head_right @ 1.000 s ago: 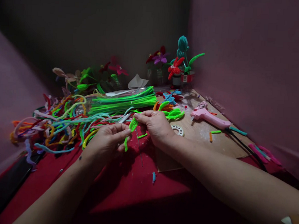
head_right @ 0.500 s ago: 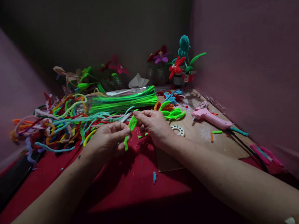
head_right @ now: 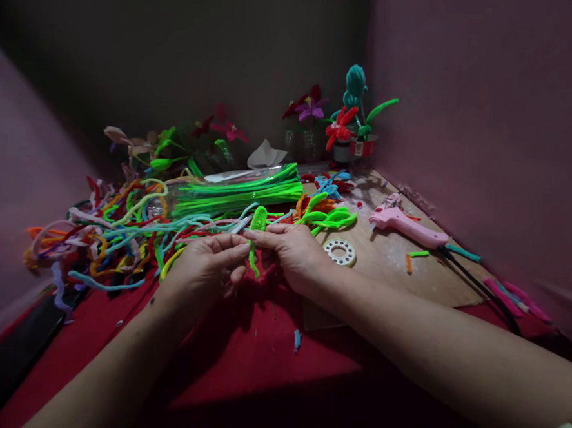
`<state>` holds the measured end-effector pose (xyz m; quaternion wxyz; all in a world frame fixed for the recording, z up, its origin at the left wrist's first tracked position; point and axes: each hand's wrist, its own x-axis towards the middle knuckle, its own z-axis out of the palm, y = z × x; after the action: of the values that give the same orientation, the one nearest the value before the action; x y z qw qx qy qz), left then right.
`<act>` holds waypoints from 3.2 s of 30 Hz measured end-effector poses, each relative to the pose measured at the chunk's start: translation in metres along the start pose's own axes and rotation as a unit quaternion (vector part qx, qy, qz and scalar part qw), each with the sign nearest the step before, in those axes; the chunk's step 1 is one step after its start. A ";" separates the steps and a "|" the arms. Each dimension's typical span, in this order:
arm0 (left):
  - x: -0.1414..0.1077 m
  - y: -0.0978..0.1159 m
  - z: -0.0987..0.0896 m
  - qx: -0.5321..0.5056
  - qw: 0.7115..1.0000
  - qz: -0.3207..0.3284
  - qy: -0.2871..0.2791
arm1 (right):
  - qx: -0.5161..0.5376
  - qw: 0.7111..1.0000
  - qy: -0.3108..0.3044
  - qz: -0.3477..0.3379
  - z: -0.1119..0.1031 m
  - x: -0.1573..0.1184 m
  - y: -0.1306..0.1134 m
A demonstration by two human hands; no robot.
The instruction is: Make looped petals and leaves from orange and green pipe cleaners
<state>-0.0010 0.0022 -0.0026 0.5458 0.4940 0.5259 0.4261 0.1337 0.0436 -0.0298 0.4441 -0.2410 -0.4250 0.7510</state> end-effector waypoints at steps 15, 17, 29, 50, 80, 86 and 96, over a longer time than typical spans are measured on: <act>0.002 0.001 0.006 0.072 0.990 0.083 0.092 | -0.010 1.000 0.029 0.007 0.001 0.000 0.001; 0.002 0.001 0.006 0.081 0.988 0.091 0.092 | -0.010 0.999 0.035 0.007 0.001 0.000 0.000; -0.002 0.005 0.007 0.121 0.979 0.118 0.111 | -0.053 0.998 0.025 -0.009 0.006 -0.003 -0.005; 0.008 0.001 -0.015 -0.056 0.997 0.009 -0.054 | -0.019 0.999 -0.006 0.035 0.003 -0.001 -0.010; -0.001 0.011 -0.007 0.168 0.985 0.045 -0.022 | -0.102 0.991 0.016 0.081 0.002 -0.006 -0.006; 0.004 0.008 -0.021 0.039 0.996 0.015 -0.076 | -0.192 0.980 -0.019 0.046 0.008 -0.008 -0.009; 0.006 0.005 -0.012 0.018 0.999 0.030 0.033 | -0.230 0.973 -0.002 0.024 0.008 -0.009 -0.008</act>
<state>-0.0119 0.0103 0.0013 0.5057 0.5054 0.5360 0.4489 0.1360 0.0340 -0.0194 0.3576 -0.3451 -0.5815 0.6441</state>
